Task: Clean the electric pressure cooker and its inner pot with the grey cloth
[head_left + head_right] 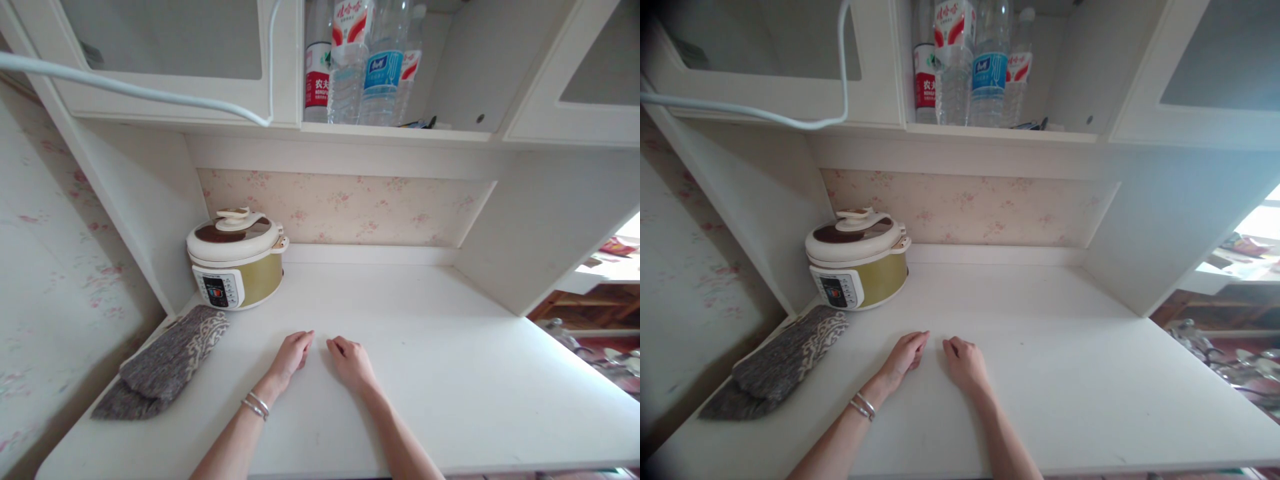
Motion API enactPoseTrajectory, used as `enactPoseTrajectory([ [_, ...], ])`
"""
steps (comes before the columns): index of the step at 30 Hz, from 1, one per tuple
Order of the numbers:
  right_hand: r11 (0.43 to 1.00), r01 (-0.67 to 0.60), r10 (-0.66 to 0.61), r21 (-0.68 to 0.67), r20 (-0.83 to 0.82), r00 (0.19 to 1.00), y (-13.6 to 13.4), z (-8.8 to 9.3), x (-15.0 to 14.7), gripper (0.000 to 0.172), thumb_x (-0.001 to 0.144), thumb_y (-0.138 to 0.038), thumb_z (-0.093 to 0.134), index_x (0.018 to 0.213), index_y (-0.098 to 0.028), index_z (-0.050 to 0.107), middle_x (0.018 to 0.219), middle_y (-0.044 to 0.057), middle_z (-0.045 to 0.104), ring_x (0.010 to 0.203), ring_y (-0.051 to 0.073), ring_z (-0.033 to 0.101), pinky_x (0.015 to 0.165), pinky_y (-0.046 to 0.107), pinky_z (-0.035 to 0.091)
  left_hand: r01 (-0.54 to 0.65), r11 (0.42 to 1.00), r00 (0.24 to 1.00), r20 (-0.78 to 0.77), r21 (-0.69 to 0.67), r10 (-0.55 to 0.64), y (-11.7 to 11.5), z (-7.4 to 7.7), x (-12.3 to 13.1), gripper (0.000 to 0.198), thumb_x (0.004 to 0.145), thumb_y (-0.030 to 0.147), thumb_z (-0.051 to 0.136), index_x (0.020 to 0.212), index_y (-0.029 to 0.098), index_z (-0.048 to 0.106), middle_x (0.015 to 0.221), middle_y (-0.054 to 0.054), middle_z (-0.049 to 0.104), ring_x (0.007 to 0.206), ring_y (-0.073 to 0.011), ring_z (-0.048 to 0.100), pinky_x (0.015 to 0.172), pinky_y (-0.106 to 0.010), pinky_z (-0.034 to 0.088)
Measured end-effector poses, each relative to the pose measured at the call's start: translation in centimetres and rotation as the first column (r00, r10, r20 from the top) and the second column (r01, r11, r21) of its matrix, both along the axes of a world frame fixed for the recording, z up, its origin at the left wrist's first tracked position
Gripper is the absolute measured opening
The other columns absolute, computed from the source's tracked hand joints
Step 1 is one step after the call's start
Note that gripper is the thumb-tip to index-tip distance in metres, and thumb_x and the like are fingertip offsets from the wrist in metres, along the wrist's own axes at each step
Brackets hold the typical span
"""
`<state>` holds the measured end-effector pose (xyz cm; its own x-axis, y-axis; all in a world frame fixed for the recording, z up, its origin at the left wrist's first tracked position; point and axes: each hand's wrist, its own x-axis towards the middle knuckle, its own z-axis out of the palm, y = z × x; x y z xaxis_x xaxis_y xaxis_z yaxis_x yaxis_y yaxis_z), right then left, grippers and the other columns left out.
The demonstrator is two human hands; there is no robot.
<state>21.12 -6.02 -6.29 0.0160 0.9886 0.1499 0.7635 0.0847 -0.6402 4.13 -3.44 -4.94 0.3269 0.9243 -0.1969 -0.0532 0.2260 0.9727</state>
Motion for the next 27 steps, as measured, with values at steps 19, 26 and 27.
enactPoseTrajectory([
  [19, 1.000, -0.002, 0.002, -0.005, 0.009, 1.000, -0.13, 0.26, -0.08, 0.040, 0.093, -0.040, 0.037, 0.068, -0.020, 0.062, 0.064, 0.001, 0.062, 0.058, 0.011, 0.051, 0.057, 0.022, 0.029, -0.006, 1.000, 1.000, -0.011, 0.000, 0.006, -0.08, 0.08, 0.02, 0.044, 0.074, 0.058, 0.054, 0.060, 0.020, 0.037, 0.048, 0.010, 0.024, 0.040, -0.0050, 0.019, 0.042, -0.023, 0.012],
  [26, 1.000, -0.005, 0.005, -0.028, 0.006, 1.000, -0.24, 0.27, 0.04, 0.043, 0.095, -0.042, 0.034, 0.071, -0.021, 0.063, 0.067, 0.002, 0.063, 0.061, 0.012, 0.053, 0.059, 0.022, 0.030, -0.019, 1.000, 1.000, -0.009, -0.012, 0.019, -0.18, 0.37, 0.02, 0.043, 0.073, 0.058, 0.055, 0.061, 0.020, 0.039, 0.047, 0.010, 0.025, 0.041, -0.0050, 0.019, 0.042, -0.023, 0.014],
  [27, 0.999, -0.008, 0.008, -0.033, 0.000, 1.000, -0.24, 0.22, 0.06, 0.043, 0.095, -0.042, 0.033, 0.072, -0.021, 0.063, 0.067, 0.002, 0.063, 0.061, 0.012, 0.053, 0.058, 0.022, 0.030, -0.020, 1.000, 1.000, -0.010, -0.017, 0.019, -0.17, 0.37, 0.01, 0.043, 0.073, 0.058, 0.055, 0.061, 0.020, 0.039, 0.048, 0.010, 0.025, 0.041, -0.0050, 0.019, 0.042, -0.023, 0.014],
])
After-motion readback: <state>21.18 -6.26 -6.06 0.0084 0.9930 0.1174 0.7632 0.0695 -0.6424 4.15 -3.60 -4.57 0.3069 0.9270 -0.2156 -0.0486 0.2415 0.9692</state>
